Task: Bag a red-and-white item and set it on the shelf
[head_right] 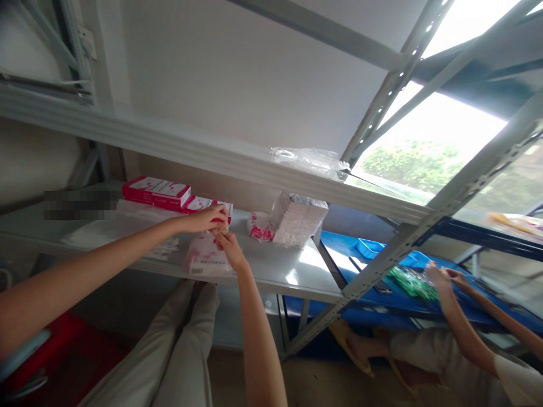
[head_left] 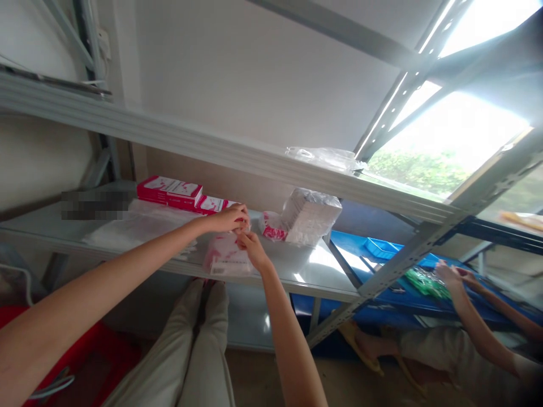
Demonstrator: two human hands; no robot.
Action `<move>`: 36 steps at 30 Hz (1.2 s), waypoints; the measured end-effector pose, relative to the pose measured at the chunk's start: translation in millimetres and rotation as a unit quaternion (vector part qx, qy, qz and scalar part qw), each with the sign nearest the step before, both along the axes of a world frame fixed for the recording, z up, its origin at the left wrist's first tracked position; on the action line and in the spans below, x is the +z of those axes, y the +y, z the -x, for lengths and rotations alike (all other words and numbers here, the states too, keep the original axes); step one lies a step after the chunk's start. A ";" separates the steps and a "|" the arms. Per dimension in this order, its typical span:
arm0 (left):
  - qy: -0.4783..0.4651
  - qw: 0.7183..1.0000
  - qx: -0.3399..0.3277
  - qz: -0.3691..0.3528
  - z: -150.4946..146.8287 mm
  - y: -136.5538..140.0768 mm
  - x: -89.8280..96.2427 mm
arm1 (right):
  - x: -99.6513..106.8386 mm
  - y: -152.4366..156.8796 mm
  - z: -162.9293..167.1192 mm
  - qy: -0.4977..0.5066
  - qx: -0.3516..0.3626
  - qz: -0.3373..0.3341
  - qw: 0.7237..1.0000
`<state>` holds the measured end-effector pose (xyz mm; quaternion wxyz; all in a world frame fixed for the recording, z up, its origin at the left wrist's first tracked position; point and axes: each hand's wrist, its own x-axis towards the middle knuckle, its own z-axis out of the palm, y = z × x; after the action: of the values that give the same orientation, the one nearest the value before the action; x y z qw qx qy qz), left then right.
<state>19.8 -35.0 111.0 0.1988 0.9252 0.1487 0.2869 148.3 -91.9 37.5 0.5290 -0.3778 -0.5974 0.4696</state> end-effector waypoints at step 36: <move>-0.130 0.976 0.136 0.110 12.4 -27.5 -89.5 | -24.8 15.7 -16.6 -0.169 -0.097 -0.088 0.977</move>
<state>7.4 -62.5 21.5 0.2764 0.8233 0.2769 0.4111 164.9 -76.2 12.7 0.4944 -0.4598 -0.6777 0.2913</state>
